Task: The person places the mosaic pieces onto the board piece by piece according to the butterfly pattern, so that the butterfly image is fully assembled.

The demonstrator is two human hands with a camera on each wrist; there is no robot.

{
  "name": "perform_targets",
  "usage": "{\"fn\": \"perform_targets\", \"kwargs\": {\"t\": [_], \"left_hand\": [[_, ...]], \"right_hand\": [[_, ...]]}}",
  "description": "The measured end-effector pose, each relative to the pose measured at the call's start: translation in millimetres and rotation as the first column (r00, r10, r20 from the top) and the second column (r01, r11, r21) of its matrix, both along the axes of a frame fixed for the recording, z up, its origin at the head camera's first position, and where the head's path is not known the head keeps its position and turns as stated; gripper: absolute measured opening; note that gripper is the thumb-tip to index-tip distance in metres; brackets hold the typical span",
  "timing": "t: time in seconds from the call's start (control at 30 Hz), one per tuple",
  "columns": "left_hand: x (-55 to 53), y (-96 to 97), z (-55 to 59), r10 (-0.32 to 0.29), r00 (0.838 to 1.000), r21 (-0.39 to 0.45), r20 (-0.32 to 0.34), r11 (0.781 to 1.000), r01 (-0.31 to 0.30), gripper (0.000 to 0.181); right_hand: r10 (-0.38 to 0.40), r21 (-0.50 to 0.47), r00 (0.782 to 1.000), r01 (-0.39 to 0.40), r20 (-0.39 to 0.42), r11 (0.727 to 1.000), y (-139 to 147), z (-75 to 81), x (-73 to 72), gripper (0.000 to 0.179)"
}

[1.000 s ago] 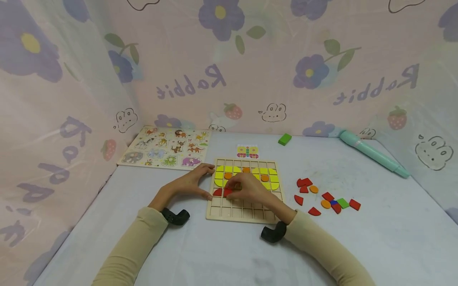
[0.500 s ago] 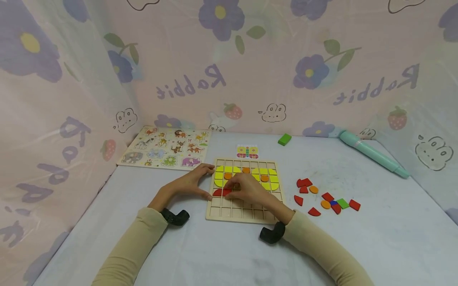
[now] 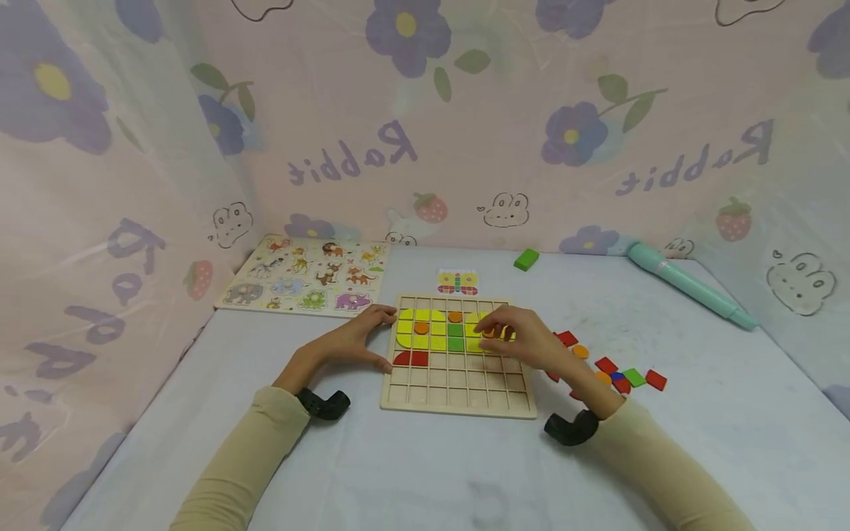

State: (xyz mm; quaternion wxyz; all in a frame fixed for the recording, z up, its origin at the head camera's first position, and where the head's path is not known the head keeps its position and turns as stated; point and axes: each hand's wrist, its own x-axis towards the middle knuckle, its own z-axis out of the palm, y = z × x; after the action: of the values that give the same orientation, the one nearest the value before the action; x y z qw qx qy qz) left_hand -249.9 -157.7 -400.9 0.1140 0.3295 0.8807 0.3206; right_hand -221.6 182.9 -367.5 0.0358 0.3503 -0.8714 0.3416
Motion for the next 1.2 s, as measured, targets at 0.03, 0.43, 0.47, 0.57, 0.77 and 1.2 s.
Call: {"fn": "perform_targets", "kwargs": {"t": [0.03, 0.43, 0.47, 0.57, 0.77, 1.2], "left_hand": [[0.3, 0.1, 0.1, 0.002, 1.000, 0.000, 0.001, 1.000, -0.002, 0.090], [-0.1, -1.9, -0.7, 0.000, 1.000, 0.009, -0.003, 1.000, 0.000, 0.089], [-0.3, -1.9, -1.2, -0.001, 1.000, 0.010, -0.005, 1.000, 0.001, 0.089], [-0.6, -1.4, -2.0, -0.002, 1.000, 0.011, -0.007, 1.000, 0.003, 0.089], [-0.3, -0.5, -2.1, -0.004, 1.000, 0.013, -0.003, 1.000, 0.004, 0.089], [0.3, 0.2, -1.3, 0.010, 1.000, -0.006, -0.004, 1.000, -0.010, 0.091]], "right_hand": [[-0.022, 0.008, 1.000, 0.022, 0.006, 1.000, 11, 1.7, 1.6, 0.024], [-0.303, 0.118, 0.953, 0.302, -0.012, 0.946, 94, -2.5, 7.5, 0.021], [-0.333, 0.139, 0.943, 0.331, -0.006, 0.933, 97, -3.1, 7.2, 0.023], [-0.405, 0.205, 0.914, 0.393, 0.019, 0.896, 102, -4.5, 5.6, 0.028], [-0.482, 0.293, 0.870, 0.438, 0.099, 0.850, 106, -6.2, 1.8, 0.032], [-0.459, 0.294, 0.858, 0.389, 0.228, 0.873, 118, -10.3, -3.4, 0.030]]}}
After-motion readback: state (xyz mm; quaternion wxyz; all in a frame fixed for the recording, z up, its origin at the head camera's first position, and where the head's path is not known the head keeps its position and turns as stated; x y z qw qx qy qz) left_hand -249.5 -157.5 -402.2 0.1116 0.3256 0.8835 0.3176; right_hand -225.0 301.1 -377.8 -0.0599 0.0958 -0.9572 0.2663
